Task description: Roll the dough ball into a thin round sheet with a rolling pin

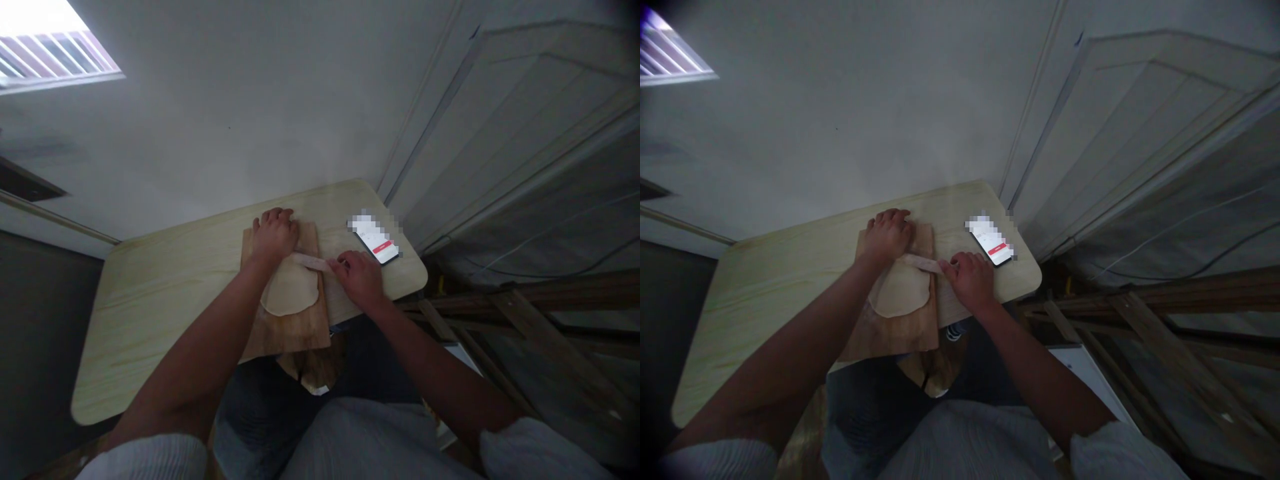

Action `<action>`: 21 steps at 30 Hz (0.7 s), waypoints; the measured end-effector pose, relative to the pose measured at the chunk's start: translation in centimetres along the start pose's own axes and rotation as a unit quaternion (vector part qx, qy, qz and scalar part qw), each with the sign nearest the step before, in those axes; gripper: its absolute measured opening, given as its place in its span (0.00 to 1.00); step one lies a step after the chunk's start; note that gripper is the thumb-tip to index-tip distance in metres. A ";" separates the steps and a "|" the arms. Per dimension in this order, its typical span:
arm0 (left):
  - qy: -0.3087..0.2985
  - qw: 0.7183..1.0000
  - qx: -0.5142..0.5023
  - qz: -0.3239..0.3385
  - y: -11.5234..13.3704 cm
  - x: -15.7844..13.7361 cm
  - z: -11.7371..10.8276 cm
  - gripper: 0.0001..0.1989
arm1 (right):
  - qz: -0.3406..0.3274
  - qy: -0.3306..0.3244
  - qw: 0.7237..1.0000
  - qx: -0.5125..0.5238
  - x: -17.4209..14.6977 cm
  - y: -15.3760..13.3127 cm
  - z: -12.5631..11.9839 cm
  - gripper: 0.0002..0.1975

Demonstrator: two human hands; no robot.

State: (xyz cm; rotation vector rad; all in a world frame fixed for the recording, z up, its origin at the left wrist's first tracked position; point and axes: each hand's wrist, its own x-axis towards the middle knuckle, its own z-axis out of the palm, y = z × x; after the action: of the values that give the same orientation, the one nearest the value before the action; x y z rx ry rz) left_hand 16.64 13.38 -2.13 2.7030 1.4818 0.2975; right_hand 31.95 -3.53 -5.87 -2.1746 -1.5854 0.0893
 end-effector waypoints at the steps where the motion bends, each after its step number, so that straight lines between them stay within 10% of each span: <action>1: -0.001 1.000 -0.001 -0.004 0.0 0.2 0.1 0.23 | 0.007 -0.007 1.000 -0.003 0.2 -0.1 -0.1 0.23; 21: 0.053 0.999 -0.010 0.004 -2.1 -4.7 1.0 0.23 | -0.041 0.008 0.999 -0.013 -4.1 -1.6 -1.0 0.22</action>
State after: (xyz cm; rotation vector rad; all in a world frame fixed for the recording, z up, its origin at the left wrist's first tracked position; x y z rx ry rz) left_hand 12.62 10.58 -4.03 2.7169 1.4851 0.4616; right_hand 29.46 -7.20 -5.18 -2.1217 -1.6723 0.0255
